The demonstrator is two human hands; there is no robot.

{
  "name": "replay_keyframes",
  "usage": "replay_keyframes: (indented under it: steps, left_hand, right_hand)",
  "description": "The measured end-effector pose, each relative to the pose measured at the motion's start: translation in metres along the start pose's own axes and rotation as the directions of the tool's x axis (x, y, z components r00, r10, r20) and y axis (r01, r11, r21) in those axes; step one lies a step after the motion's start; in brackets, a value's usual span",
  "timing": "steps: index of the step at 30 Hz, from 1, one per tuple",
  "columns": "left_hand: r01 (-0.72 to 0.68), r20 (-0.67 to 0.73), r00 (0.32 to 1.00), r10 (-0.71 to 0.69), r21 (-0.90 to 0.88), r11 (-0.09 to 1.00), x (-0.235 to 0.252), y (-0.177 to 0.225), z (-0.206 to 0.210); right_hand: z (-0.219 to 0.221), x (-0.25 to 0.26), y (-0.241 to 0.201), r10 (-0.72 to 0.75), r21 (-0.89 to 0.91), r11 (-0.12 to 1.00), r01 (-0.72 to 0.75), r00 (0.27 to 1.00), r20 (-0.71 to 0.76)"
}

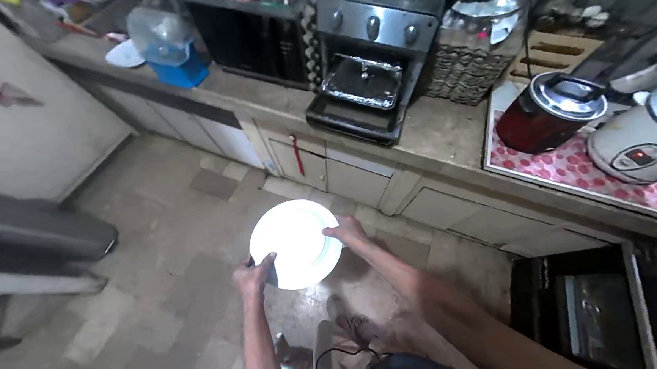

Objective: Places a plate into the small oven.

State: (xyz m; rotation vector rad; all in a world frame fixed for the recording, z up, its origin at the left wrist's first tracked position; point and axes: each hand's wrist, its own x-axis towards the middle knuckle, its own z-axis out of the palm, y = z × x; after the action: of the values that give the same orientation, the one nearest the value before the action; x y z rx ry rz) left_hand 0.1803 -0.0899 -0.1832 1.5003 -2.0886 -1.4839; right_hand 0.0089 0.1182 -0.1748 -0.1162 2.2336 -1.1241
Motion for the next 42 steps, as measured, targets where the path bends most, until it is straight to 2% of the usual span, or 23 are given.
replay_keyframes:
  steps: [3,9,13,19,22,26,31,35,40,42]
  left_hand:
    - [-0.086,0.105,0.991,0.082,0.036,0.996,0.046,0.065,0.038]
    - [-0.248,0.287,0.930,0.229,0.030,0.968,0.138,0.181,0.113]
    - [-0.388,0.408,0.851,0.331,0.063,0.919,0.193,0.252,0.160]
    - [-0.420,0.512,0.796,0.324,0.080,0.904,0.257,0.339,0.229]
    - [-0.452,0.536,0.772,0.340,0.087,0.888,0.284,0.368,0.265]
    - [-0.454,0.551,0.771,0.320,0.122,0.883,0.313,0.401,0.307]
    - [-0.440,0.561,0.770,0.304,0.121,0.890,0.354,0.424,0.357]
    - [-0.434,0.565,0.774,0.287,0.144,0.889,0.376,0.441,0.383]
    - [-0.469,0.576,0.757,0.308,0.151,0.870,0.389,0.462,0.408]
    - [-0.496,0.585,0.738,0.336,0.135,0.858,0.391,0.467,0.416]
  right_hand:
    - [-0.043,0.035,-0.013,0.048,0.115,0.993,-0.036,0.993,-0.106]
    - [-0.111,0.104,-0.039,0.100,0.329,0.944,0.001,0.952,-0.288]
    - [-0.152,0.153,-0.056,0.121,0.367,0.930,0.035,0.912,-0.392]
    - [-0.206,0.224,-0.086,0.236,0.366,0.929,-0.049,0.842,-0.485]
    - [-0.229,0.262,-0.089,0.240,0.334,0.941,-0.058,0.810,-0.535]
    - [-0.253,0.309,-0.084,0.213,0.366,0.931,0.011,0.798,-0.564]
    - [-0.282,0.356,-0.096,0.292,0.361,0.926,-0.107,0.810,-0.508]
    - [-0.293,0.392,-0.095,0.270,0.319,0.942,-0.100,0.789,-0.551]
    - [-0.309,0.416,-0.098,0.269,0.401,0.915,-0.028,0.785,-0.559]
    - [-0.315,0.423,-0.100,0.291,0.386,0.921,-0.061,0.766,-0.573]
